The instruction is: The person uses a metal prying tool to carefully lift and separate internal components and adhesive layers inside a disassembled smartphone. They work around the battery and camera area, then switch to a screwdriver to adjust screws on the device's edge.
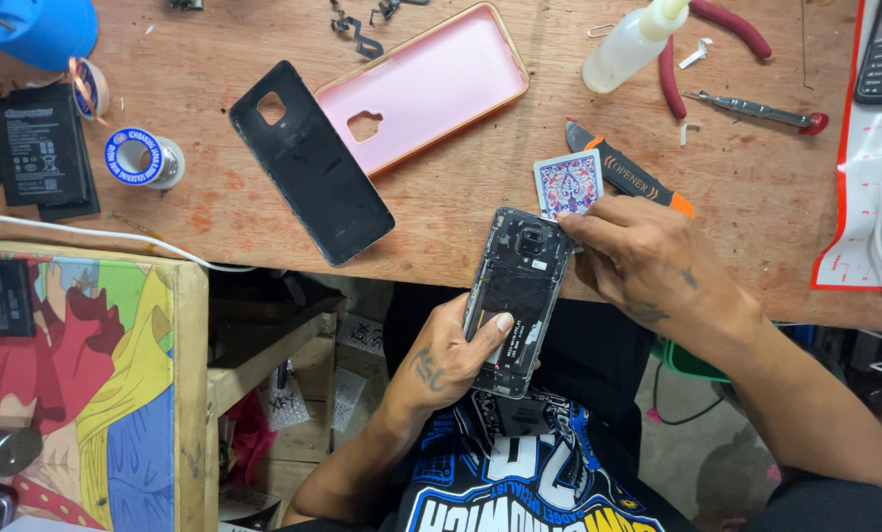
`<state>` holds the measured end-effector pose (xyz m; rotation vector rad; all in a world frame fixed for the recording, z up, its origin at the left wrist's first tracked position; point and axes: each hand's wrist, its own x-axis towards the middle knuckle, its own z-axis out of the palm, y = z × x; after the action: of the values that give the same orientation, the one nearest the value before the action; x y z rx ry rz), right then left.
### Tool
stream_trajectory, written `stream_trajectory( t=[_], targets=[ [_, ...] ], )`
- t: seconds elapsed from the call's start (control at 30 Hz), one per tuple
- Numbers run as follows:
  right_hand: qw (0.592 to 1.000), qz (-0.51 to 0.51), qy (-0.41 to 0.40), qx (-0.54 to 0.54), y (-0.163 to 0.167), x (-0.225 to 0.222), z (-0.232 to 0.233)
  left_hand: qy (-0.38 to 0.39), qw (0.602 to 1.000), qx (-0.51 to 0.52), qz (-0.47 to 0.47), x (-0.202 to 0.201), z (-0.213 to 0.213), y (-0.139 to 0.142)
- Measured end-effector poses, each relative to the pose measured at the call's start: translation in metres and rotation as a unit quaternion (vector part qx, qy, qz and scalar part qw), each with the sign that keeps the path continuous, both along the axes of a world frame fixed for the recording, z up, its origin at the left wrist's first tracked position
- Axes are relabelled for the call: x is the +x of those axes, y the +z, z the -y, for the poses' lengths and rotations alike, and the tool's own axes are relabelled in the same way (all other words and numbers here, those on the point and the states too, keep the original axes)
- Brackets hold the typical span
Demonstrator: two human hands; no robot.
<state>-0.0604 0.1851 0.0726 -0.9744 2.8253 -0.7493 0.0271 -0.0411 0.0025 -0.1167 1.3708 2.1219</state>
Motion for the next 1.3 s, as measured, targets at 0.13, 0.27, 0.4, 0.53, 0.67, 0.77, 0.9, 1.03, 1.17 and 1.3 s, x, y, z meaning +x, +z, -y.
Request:
stream_trajectory(
  t=[0.13,0.27,0.4,0.53,0.67,0.77,0.9,1.03,1.17,1.3],
  targets=[
    [1.000,0.000,-0.005,0.025,-0.001,-0.005,0.009,-0.005,1.000,-0.001,-0.003,-0.001,0.002,-0.001],
    [1.000,-0.006,0.012,0.014,-0.003,-0.008,0.009,0.009,1.000,0.007,0.011,0.001,0.000,0.001],
    [1.000,-0.002,0.011,0.004,0.000,-0.004,-0.003,0.034,0.999,0.009,0.041,0.005,-0.004,0.002],
    [1.000,-0.003,-0.014,0.006,0.000,0.003,-0.009,0.015,1.000,0.001,0.017,0.003,-0.005,0.001],
    [1.000,-0.025,0.001,0.002,-0.006,0.001,0.000,0.013,1.000,0.002,0.005,0.004,-0.005,0.004],
    [0.999,-0.027,0.016,0.011,-0.008,-0.005,0.008,0.012,1.000,-0.005,0.000,0.004,-0.006,0.006],
    [0.998,-0.038,0.041,0.022,-0.006,-0.009,0.015,0.017,1.000,-0.020,-0.009,0.005,-0.007,0.006],
    [0.999,-0.031,0.030,0.026,0.001,-0.006,0.007,0.026,1.000,-0.009,0.010,0.006,-0.006,0.003],
    [0.999,-0.035,0.015,0.021,0.003,0.002,0.001,0.022,0.999,-0.034,-0.007,0.007,-0.006,0.001],
    [0.997,-0.050,0.031,0.043,-0.004,-0.002,0.011,0.022,1.000,-0.006,0.003,0.009,-0.007,0.002]
  ],
)
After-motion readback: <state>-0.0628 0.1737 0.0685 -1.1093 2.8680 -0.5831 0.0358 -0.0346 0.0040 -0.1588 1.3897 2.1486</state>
